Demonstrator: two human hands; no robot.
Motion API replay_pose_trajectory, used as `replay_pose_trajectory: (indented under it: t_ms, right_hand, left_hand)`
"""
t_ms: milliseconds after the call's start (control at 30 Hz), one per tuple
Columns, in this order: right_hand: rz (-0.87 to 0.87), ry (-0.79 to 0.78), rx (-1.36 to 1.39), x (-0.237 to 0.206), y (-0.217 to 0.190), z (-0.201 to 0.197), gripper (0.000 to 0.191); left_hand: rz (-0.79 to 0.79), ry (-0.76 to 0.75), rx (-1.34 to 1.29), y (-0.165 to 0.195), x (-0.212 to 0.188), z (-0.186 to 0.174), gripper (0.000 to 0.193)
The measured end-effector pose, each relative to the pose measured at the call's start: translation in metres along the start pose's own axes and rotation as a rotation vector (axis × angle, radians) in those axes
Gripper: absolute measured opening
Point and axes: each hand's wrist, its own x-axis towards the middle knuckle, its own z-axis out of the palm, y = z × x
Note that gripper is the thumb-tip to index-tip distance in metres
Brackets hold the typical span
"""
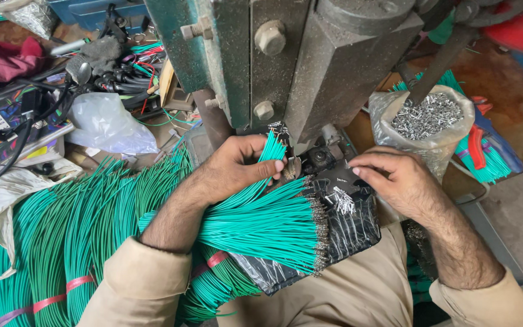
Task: The person attaches metal terminals to the ends of green insulated wires using a bench-mounted crimping press. They hold a bundle of wires, insert one stripped wire end with a terminal into the press die, operate the press to crimp the terminal, and set the finished wire onto a growing pile, repeating this cycle continuously.
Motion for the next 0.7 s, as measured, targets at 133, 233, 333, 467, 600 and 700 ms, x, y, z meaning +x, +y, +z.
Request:
replay_pose_trajectory:
  t_ms: [133, 233, 333, 467, 600, 700]
  right_hand:
    - [0.158, 0.077, -0.16, 0.005, 0.002, 0.01, 0.024]
    - [-0.034, 0.126, -0.169, 0.006, 0.004, 0.015, 0.015]
    - [-0.206, 0.162, -0.249, 0.003, 0.004, 0.015, 0.014]
    - [-0.068, 0.169, -0.195, 0.002, -0.002, 0.015, 0.013]
    - [0.033, 0.142, -0.121, 0.002, -0.008, 0.009, 0.016]
    - [-0.038, 0.09, -0.185, 0.003, -0.008, 0.005, 0.018]
  left_hand:
    - [-0.013, -0.007, -0.026, 0.001, -0.001, 0.0, 0.017]
    - [-0.03, -0.006, -0.011, 0.002, 0.0, 0.0, 0.017]
    - [-0.045, 0.008, -0.022, 0.003, 0.0, 0.002, 0.017]
    - [-0.073, 0.012, -0.067, 0.006, 0.0, 0.002, 0.018]
    - [-0.076, 0.001, -0.042, 0.008, -0.001, 0.001, 0.016]
    - [-0.005, -0.029, -0.006, 0.007, -0.002, -0.001, 0.014]
